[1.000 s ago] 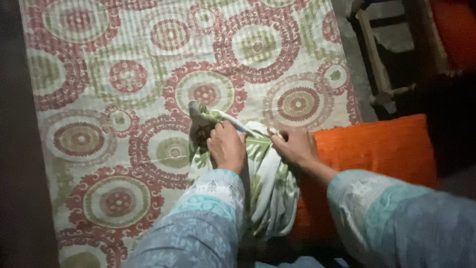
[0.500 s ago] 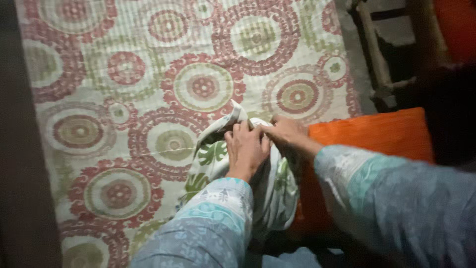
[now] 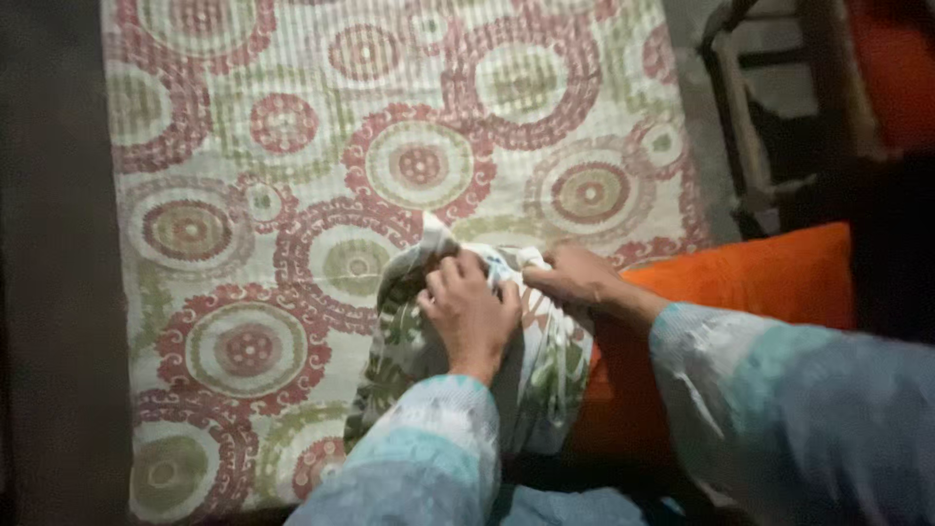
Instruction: The person inserts an orange pillow into a white pillowcase with a green leaf pattern. They align the corners, push the pillow inside, and smooth the case to fit snugly. The finished pillow is placed on a patterned bedsheet.
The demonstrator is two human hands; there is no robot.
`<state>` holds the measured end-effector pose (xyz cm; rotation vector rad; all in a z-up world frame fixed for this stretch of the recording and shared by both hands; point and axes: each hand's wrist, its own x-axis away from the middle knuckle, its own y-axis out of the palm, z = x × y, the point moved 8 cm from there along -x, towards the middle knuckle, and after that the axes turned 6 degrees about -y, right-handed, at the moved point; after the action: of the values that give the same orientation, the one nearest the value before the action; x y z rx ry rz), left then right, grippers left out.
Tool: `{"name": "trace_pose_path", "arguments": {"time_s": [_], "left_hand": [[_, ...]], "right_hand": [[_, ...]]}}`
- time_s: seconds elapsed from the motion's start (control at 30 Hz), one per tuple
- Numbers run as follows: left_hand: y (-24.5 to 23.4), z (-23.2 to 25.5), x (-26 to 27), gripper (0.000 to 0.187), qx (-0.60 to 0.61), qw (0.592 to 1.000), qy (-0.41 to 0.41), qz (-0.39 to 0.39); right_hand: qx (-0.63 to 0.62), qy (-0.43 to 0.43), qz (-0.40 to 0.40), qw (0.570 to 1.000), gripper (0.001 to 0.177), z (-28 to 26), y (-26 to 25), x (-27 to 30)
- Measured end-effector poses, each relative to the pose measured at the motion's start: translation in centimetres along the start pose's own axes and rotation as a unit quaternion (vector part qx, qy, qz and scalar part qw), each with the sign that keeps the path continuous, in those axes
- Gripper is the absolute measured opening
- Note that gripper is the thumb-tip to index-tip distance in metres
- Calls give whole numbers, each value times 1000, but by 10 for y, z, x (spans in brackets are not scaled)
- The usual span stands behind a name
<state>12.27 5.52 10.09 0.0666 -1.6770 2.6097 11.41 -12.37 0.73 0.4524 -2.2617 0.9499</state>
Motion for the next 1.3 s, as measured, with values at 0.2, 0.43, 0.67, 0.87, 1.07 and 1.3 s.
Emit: {"name": "trace_pose_path", "arguments": {"time_s": [0.2,0.43,0.67,0.87,1.07,1.3], "left_hand": [[-59,33,-34,70,111,984,23,140],[-108,12,-37,63,257,947,53,185],[-58,-119,79,81,213,952,-220,24],[-43,-173,112,39,6,946,-297,-126],[-22,-139,27,58,66,986,-149,-33],[59,-148,4,30,145,952,-195,-189]], "right_hand": [[180,-88,155,967,45,-94,-106,59],[260,-163,314,898,47,-141,-99,95],[198,-225,137,944,40,-81,85,96],[208,-252,-11,945,44,-82,141,121],[153,-248,179,940,25,-99,72,104],[167,-139,228,949,46,-42,5,23]]}}
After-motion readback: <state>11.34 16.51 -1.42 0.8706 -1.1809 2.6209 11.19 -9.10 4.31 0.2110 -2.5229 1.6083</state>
